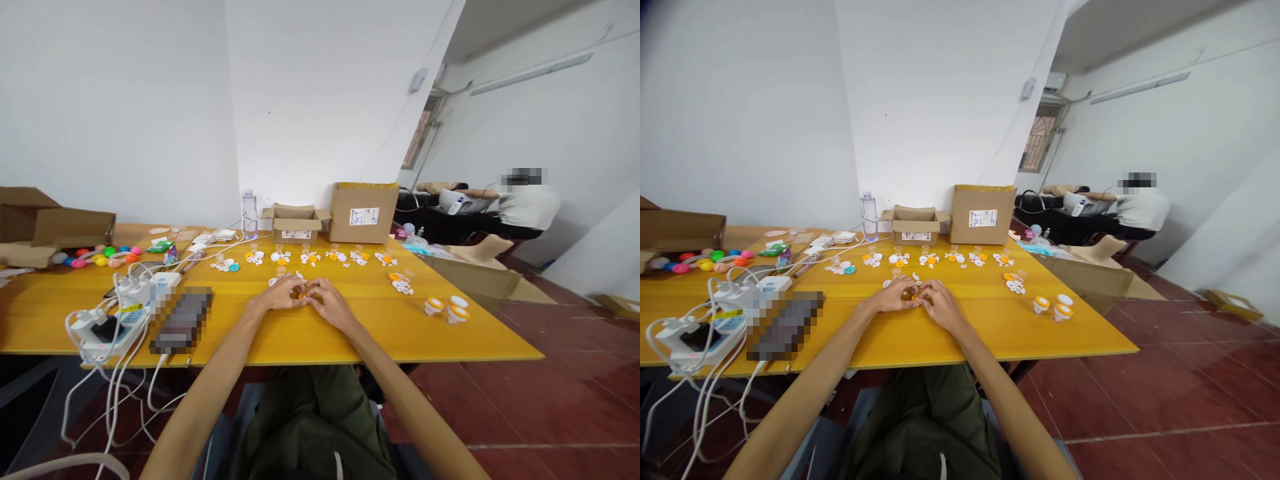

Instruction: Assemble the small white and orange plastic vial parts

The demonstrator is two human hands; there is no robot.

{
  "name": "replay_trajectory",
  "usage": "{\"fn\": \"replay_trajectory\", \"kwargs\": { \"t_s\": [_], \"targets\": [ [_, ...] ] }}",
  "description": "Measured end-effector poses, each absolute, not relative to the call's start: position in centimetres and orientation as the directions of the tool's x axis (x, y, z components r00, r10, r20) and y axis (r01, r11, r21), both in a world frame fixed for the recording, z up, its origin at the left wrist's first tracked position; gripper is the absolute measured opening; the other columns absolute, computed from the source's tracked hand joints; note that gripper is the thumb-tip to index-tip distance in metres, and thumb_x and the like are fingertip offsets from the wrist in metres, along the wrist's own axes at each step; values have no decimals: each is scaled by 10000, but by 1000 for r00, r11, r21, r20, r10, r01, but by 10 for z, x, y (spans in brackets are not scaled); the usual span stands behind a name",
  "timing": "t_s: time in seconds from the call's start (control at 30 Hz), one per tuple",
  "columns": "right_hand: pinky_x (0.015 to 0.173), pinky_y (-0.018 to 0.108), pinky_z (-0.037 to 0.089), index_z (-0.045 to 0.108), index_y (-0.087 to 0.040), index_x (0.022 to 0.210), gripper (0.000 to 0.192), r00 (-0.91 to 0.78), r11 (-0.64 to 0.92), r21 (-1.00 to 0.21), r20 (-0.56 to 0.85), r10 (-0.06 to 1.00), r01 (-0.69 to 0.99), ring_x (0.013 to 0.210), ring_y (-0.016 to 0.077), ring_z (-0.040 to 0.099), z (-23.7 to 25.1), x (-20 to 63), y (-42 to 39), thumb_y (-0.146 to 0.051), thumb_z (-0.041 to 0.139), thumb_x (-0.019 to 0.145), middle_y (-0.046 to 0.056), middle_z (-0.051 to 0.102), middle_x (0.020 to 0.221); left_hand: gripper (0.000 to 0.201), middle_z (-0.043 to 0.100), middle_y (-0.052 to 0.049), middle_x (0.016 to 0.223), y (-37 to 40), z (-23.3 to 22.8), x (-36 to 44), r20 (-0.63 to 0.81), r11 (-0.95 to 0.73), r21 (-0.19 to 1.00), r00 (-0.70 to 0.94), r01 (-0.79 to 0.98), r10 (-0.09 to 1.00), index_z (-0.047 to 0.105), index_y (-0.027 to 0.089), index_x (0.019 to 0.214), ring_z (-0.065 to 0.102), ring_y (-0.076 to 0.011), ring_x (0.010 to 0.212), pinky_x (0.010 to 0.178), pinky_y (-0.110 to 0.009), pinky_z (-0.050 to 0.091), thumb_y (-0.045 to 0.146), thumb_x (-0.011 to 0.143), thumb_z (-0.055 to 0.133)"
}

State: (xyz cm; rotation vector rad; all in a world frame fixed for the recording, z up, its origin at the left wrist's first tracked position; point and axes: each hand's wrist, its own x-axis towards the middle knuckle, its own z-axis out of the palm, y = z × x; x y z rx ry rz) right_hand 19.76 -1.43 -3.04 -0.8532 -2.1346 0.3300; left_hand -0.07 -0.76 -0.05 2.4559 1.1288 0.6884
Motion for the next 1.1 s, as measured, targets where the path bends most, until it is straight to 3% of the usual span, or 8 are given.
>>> {"fn": "replay_trajectory", "kwargs": {
  "t_s": [1.1],
  "targets": [
    [821, 340, 522, 647, -232, 813, 175, -469, 741, -539, 574, 671, 401, 883, 199, 655, -31, 197, -12, -117, 541, 890, 49, 686, 923, 155, 640, -35, 924, -9, 1, 0, 282, -621, 503, 565, 602, 776, 618, 218, 857, 572, -223, 948, 905, -351, 449, 358, 806, 662]
  ]
}}
